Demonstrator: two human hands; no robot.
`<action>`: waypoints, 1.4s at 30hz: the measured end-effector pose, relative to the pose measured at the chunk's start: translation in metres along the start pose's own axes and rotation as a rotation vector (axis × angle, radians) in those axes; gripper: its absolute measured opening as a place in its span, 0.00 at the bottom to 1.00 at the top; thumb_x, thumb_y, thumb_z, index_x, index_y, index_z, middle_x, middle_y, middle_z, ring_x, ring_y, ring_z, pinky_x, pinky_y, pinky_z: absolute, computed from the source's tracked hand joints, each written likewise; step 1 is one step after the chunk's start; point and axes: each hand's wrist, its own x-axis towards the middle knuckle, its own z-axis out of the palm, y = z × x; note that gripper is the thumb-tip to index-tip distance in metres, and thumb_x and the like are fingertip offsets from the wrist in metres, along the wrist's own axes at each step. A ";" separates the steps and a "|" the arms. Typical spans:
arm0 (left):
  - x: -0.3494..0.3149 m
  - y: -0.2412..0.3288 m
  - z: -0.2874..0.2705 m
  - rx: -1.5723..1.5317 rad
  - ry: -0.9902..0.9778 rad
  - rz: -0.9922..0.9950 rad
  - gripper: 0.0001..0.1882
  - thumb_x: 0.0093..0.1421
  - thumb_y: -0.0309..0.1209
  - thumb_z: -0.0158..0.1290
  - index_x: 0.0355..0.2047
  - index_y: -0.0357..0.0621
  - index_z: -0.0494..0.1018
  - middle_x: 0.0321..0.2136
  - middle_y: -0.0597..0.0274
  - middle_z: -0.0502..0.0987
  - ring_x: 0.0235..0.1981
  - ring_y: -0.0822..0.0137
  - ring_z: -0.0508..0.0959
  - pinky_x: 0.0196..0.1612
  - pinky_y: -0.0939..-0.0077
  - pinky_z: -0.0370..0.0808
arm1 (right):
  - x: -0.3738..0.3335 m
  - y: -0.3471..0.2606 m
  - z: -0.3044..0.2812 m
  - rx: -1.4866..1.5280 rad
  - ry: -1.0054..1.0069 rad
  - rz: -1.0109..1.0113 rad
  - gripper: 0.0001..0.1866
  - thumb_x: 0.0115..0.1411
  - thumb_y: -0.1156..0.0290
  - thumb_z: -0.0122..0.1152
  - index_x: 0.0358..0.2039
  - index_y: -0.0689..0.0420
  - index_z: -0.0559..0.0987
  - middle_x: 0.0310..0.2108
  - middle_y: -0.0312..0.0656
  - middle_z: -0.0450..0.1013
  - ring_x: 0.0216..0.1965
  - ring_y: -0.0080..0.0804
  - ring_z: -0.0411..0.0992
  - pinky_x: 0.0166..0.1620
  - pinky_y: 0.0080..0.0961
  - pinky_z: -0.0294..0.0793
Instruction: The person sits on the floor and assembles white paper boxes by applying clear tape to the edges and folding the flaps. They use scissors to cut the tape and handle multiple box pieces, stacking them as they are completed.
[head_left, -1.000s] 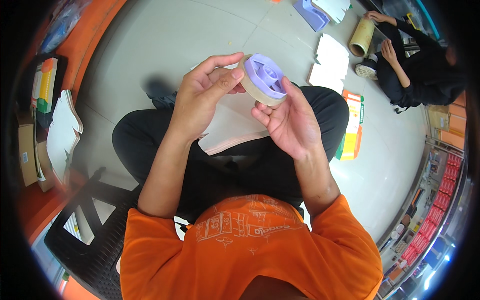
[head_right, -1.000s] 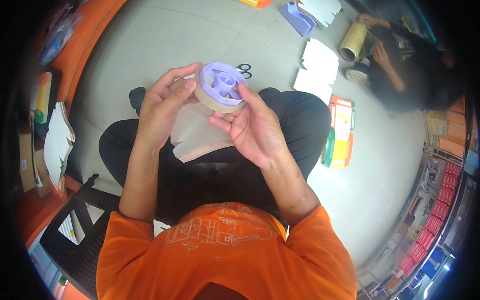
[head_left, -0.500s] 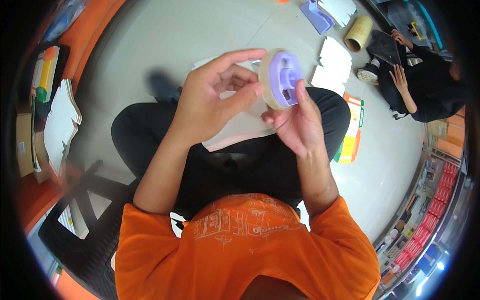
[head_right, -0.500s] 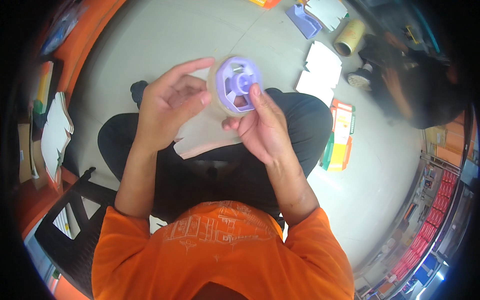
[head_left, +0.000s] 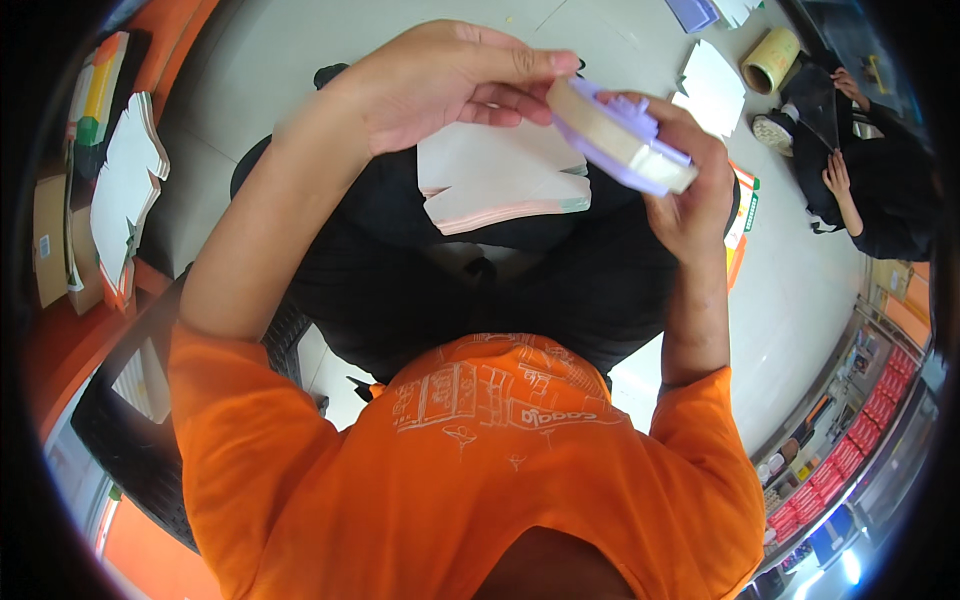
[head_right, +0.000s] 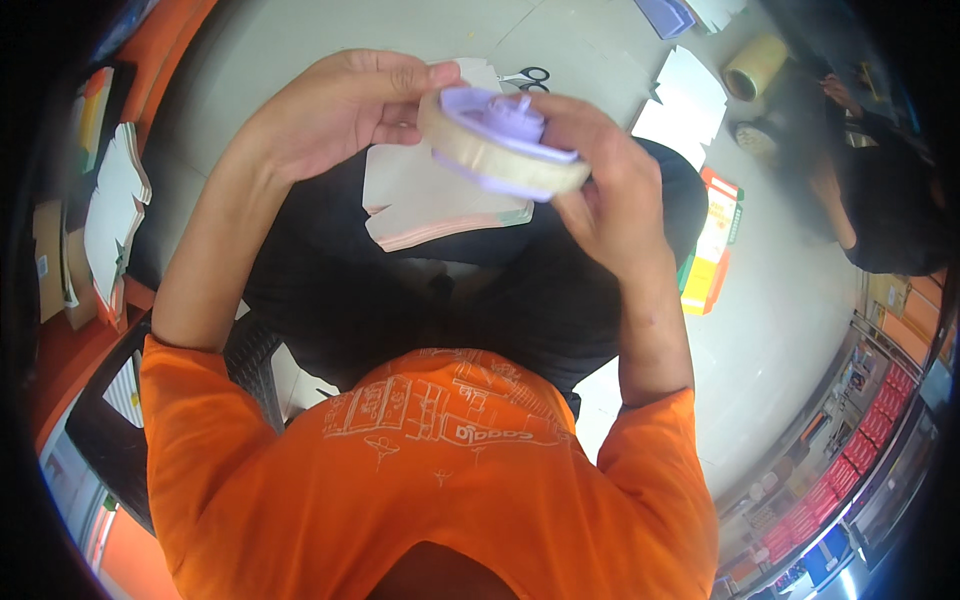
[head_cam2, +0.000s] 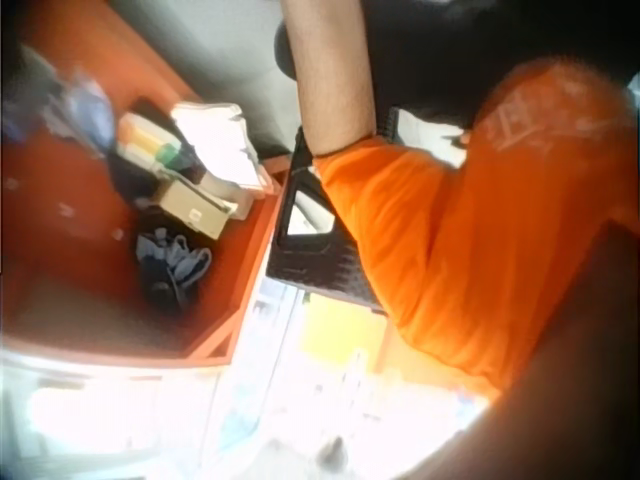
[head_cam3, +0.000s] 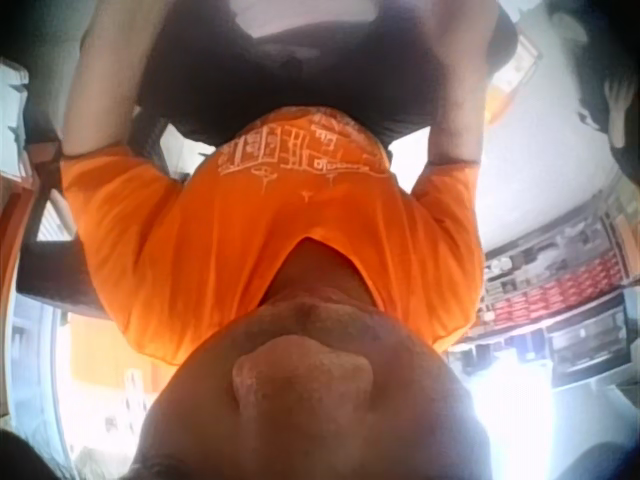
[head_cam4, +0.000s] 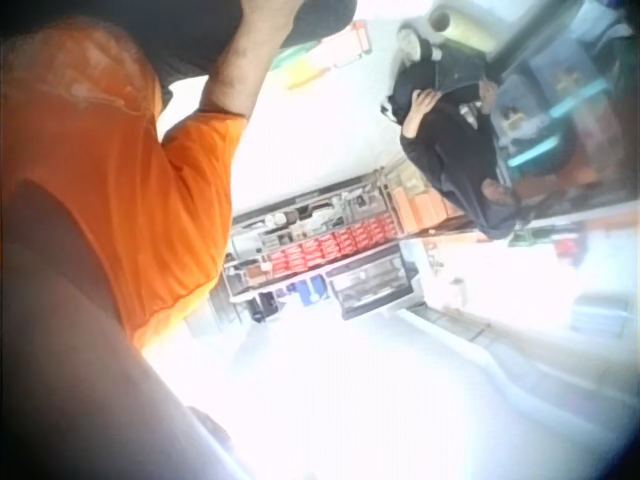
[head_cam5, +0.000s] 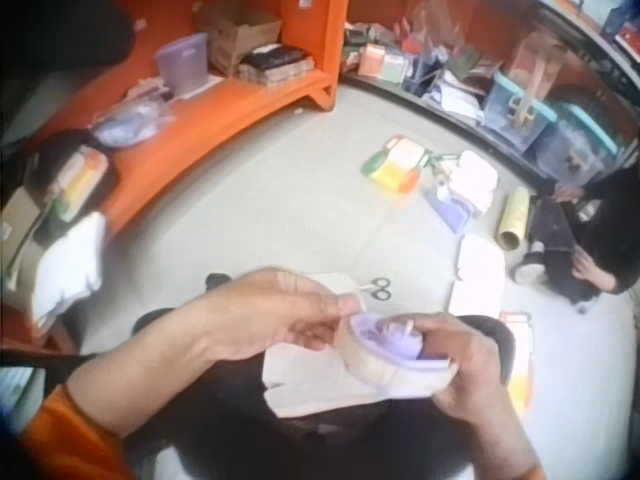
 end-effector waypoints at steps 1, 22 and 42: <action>-0.004 -0.004 0.003 0.031 0.013 -0.012 0.20 0.63 0.44 0.58 0.41 0.37 0.80 0.33 0.60 0.81 0.36 0.71 0.80 0.46 0.77 0.76 | -0.001 -0.007 0.002 -0.010 -0.007 -0.014 0.16 0.54 0.80 0.65 0.41 0.58 0.70 0.42 0.52 0.78 0.42 0.49 0.79 0.42 0.30 0.78; -0.047 -0.096 0.040 -0.526 -0.241 0.025 0.17 0.63 0.39 0.59 0.45 0.40 0.73 0.37 0.67 0.75 0.40 0.75 0.75 0.46 0.79 0.75 | -0.051 -0.038 0.003 -0.059 -0.195 -0.145 0.12 0.29 0.74 0.63 0.15 0.64 0.70 0.41 0.53 0.78 0.27 0.38 0.74 0.25 0.27 0.77; -0.078 -0.077 0.066 -0.208 -0.040 0.338 0.17 0.61 0.33 0.61 0.45 0.37 0.70 0.40 0.64 0.73 0.44 0.74 0.73 0.49 0.78 0.71 | -0.056 -0.040 0.003 0.140 -0.158 -0.008 0.23 0.29 0.82 0.52 0.31 0.66 0.82 0.45 0.57 0.76 0.39 0.50 0.79 0.36 0.32 0.83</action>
